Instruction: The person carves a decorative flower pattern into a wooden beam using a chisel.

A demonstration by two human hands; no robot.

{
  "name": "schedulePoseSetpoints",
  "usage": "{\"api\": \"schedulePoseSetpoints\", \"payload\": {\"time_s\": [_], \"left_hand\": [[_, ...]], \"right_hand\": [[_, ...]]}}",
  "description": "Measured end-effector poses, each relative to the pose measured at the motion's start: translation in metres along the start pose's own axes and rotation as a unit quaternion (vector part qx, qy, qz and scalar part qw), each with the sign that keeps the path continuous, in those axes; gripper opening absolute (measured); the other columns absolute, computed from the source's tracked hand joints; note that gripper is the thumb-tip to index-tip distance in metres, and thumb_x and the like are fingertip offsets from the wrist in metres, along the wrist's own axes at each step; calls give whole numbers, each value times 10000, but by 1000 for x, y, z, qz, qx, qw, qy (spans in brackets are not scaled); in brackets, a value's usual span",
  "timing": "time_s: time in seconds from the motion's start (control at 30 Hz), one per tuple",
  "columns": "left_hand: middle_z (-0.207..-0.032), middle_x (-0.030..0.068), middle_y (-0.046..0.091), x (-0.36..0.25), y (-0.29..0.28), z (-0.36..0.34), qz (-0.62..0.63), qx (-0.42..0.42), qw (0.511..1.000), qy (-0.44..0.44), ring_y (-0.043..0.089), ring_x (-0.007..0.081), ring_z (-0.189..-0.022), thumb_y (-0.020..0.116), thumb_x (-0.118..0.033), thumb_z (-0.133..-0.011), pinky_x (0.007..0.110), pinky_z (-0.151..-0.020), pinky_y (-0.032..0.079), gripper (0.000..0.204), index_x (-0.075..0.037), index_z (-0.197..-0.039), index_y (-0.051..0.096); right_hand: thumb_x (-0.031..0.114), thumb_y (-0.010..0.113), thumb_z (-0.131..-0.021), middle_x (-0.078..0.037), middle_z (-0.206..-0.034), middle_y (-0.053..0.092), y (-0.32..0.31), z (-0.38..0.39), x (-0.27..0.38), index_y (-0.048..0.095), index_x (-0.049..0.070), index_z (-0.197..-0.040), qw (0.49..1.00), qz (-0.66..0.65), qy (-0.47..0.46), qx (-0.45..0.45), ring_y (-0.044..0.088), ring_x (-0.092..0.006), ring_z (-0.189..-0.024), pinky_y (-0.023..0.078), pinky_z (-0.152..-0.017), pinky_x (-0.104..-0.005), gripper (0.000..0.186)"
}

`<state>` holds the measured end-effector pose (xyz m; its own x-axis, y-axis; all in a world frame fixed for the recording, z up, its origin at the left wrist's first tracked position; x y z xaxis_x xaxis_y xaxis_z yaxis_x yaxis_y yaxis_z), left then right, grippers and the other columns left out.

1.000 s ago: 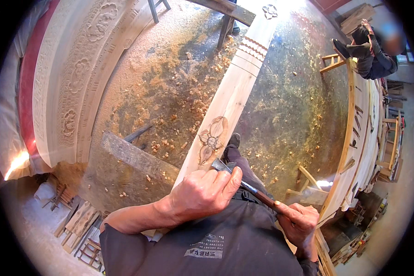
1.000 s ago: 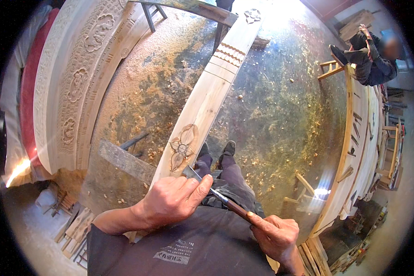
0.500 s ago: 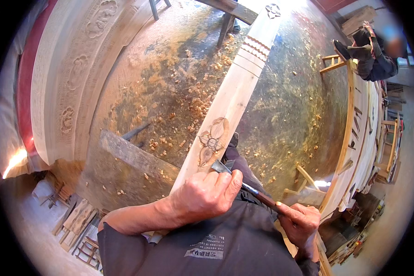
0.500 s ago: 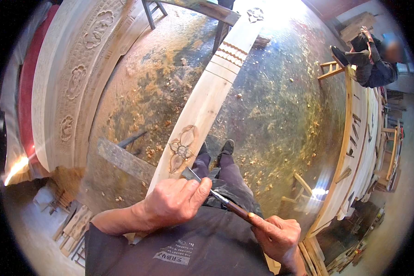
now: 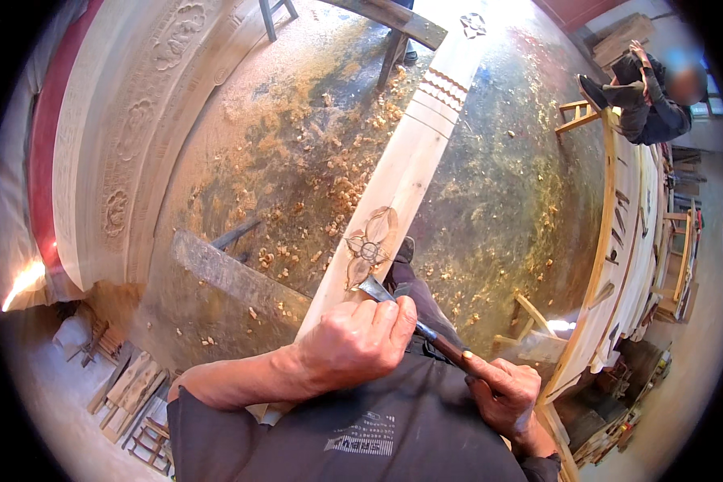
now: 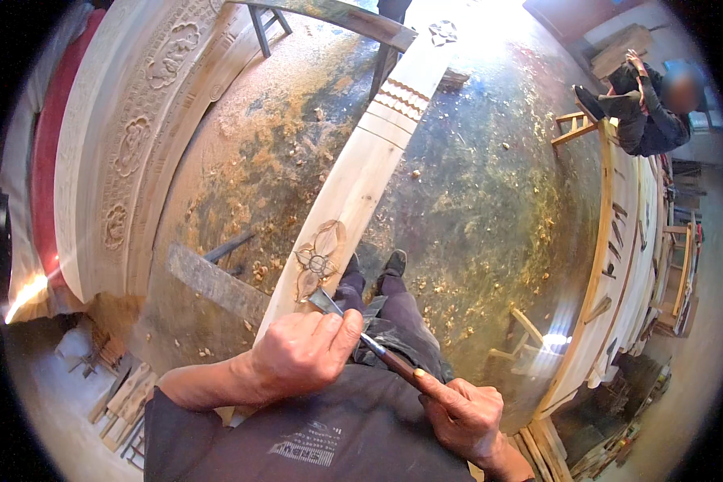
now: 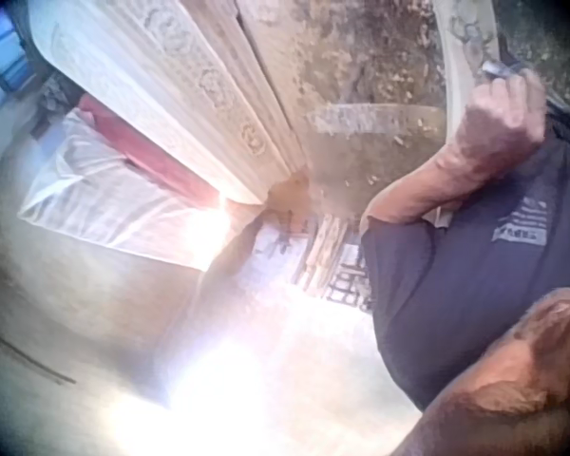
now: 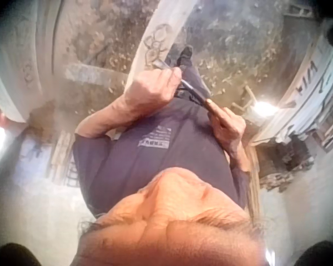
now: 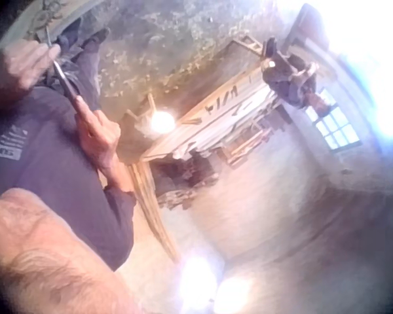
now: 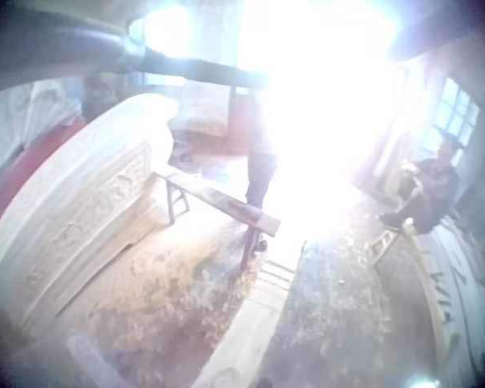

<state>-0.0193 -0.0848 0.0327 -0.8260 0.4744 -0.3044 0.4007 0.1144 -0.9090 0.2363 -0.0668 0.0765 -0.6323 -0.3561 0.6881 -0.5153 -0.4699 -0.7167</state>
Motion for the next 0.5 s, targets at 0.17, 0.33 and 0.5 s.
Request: {"api": "schedulePoseSetpoints", "payload": {"time_s": [0.17,0.33,0.5], "left_hand": [[-667,-68,368,-4,-31,7,-3,-135,989,65,406,54,-530,759,-84,-866,268,-485,299,237,25,-1075,782],[-668,-55,463,-13,-15,12,18,-59,989,134,443,49,-531,740,-87,-856,262,-478,289,241,20,-1068,785],[-672,-44,494,-14,-10,10,19,-68,989,127,459,58,-531,741,-87,-852,261,-478,295,234,22,-1054,782]], "right_hand": [[-29,849,-700,-52,-637,619,-3,12,1,851,106,-1223,997,-25,-56,-50,577,-192,-473,430,-458,-329,540],[-13,847,-659,-84,-629,632,-9,28,-7,855,70,-1173,998,-56,18,-2,615,-215,-492,435,-480,-334,520],[-44,836,-699,-107,-654,670,-18,26,-7,860,50,-1126,996,-81,38,-11,647,-239,-516,454,-498,-333,437]]}}
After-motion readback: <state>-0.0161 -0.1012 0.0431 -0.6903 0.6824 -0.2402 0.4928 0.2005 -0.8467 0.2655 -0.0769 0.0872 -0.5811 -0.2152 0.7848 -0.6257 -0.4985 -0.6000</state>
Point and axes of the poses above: each hand's wrist, its own z-axis away from the middle knuckle, its own y-axis out of the palm, x = y × z, the point moved 4 cm from there along -z, towards the middle knuckle
